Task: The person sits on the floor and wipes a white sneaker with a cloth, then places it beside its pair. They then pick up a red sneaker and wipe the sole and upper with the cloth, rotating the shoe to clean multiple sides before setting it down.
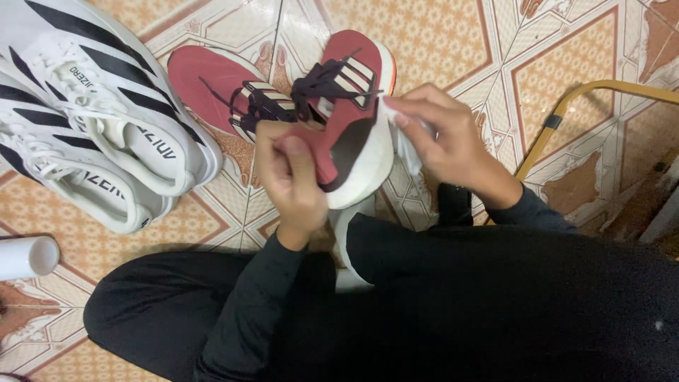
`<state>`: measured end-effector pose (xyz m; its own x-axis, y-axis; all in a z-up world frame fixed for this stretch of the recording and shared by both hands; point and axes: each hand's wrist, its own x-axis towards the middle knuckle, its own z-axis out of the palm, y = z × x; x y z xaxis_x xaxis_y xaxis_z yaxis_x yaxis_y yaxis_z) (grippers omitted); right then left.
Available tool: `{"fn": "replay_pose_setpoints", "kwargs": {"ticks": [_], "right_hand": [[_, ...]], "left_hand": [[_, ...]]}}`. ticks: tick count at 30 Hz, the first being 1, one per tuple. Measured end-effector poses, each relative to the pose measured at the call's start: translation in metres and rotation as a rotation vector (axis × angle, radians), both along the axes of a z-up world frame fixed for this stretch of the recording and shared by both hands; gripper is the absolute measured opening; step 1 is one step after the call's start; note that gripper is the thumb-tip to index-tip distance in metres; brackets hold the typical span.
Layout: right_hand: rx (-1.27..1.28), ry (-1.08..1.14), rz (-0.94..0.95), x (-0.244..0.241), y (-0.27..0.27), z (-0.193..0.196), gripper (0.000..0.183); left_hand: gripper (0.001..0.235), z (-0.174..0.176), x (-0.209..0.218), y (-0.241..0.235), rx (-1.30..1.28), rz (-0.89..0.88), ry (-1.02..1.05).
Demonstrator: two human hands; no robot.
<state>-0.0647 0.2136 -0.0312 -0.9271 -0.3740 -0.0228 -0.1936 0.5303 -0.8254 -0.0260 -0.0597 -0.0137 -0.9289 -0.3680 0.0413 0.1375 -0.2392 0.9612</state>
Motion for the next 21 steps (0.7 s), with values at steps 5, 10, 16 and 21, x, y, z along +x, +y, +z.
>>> {"fn": "replay_pose_setpoints", "kwargs": {"ticks": [5, 10, 16, 21], "right_hand": [[-0.262, -0.001, 0.164, 0.014, -0.023, 0.034, 0.031], [-0.199, 0.124, 0.276, 0.002, -0.037, 0.050, 0.030], [-0.019, 0.239, 0.192, -0.012, 0.004, -0.024, 0.032], [-0.003, 0.200, 0.096, -0.005, -0.007, -0.008, 0.030]], "left_hand": [[0.038, -0.009, -0.009, -0.021, 0.096, -0.019, 0.050], [0.035, -0.012, -0.009, -0.025, 0.130, -0.005, 0.048], [0.037, -0.004, -0.005, -0.021, 0.060, -0.014, 0.005], [0.037, 0.001, -0.001, -0.010, -0.005, 0.024, -0.011]]}}
